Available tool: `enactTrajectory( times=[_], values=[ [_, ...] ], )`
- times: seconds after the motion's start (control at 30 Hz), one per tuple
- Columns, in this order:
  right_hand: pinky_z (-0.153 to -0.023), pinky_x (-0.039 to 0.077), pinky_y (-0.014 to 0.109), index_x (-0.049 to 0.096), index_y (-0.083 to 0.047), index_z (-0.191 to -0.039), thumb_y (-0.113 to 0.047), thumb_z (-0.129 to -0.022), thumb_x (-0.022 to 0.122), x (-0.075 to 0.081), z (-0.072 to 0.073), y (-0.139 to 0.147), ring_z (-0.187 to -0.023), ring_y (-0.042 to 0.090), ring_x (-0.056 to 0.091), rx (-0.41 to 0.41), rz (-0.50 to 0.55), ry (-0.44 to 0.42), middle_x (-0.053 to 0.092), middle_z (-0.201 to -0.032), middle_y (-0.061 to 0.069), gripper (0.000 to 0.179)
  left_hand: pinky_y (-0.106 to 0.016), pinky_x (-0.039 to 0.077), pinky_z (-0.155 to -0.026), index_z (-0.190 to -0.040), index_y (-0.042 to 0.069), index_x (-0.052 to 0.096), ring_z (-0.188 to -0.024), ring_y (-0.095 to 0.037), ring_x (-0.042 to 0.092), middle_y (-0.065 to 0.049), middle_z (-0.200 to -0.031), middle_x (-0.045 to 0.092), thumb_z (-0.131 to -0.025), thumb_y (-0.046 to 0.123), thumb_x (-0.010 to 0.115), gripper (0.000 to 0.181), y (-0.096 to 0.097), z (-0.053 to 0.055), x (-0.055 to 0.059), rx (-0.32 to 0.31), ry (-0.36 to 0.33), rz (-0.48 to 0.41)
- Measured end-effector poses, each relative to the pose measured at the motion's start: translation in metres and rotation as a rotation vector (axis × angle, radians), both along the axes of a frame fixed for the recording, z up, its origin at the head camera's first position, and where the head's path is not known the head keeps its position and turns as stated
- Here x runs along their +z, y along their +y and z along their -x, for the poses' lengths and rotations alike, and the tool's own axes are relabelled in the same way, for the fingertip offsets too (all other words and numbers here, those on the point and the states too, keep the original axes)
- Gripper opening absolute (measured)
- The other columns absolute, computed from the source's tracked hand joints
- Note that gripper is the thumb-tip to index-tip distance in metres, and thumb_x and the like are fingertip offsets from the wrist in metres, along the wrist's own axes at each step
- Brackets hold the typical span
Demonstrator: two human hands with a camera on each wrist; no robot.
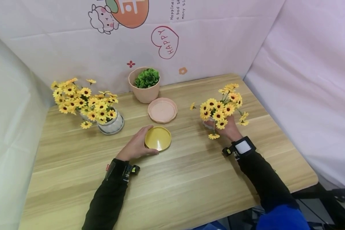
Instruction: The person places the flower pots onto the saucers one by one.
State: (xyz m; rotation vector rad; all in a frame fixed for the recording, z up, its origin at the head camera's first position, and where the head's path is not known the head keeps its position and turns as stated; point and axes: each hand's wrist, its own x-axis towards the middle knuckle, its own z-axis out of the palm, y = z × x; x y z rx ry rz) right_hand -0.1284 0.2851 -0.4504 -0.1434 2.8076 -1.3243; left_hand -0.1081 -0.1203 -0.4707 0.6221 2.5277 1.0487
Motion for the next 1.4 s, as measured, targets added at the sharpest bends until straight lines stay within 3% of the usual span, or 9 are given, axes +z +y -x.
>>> enactTrajectory(
  times=[0.2,0.77,0.9,1.1,1.4],
  values=[
    [-0.119,0.044,0.059,0.056,-0.002,-0.144,-0.013,-0.091,0.083,-0.001,-0.008,-0.007,-0.139,0.042,0.055,0.01,0.0,0.087,0.062,-0.143,0.022,0.061,-0.056,0.033,-0.13,-0.165,0.006,0.027,-0.157,-0.037,0.036,-0.018,-0.168,0.037,-0.077,0.035,0.097,0.116,0.001,-0.001,0.0,0.001,-0.015,0.002],
    [-0.11,0.051,0.051,0.059,-0.003,-0.142,-0.016,-0.089,0.086,-0.006,-0.021,-0.027,-0.129,0.035,0.063,0.015,0.039,0.12,0.067,-0.138,0.017,0.06,-0.056,0.033,-0.129,-0.165,0.005,0.025,-0.157,-0.038,0.036,-0.019,-0.168,0.036,-0.078,0.033,0.096,0.116,0.002,-0.002,0.004,0.003,-0.028,0.011],
    [-0.104,0.053,0.043,0.063,-0.003,-0.138,-0.014,-0.09,0.085,-0.003,-0.022,-0.035,-0.124,0.034,0.066,0.059,0.006,0.157,0.07,-0.132,0.016,0.054,-0.056,0.034,-0.129,-0.165,0.004,0.025,-0.156,-0.038,0.037,-0.02,-0.167,0.037,-0.079,0.033,0.096,0.116,0.001,-0.002,0.005,-0.006,-0.026,0.006],
    [-0.094,0.052,0.02,0.066,-0.005,-0.132,-0.014,-0.092,0.083,-0.002,-0.023,-0.043,-0.116,0.03,0.069,0.074,0.035,0.132,0.073,-0.125,0.014,0.045,-0.056,0.034,-0.129,-0.166,0.004,0.024,-0.156,-0.037,0.036,-0.02,-0.167,0.036,-0.079,0.035,0.095,0.116,-0.001,-0.001,0.004,-0.003,-0.018,0.007],
    [-0.092,0.051,0.023,0.066,0.001,-0.126,-0.011,-0.092,0.082,-0.002,-0.03,-0.056,-0.111,0.03,0.068,0.083,0.027,0.134,0.072,-0.119,0.017,0.04,-0.056,0.034,-0.129,-0.165,0.003,0.025,-0.156,-0.038,0.036,-0.021,-0.167,0.036,-0.079,0.036,0.096,0.117,-0.003,-0.002,0.004,0.007,-0.013,0.012]
  ],
)
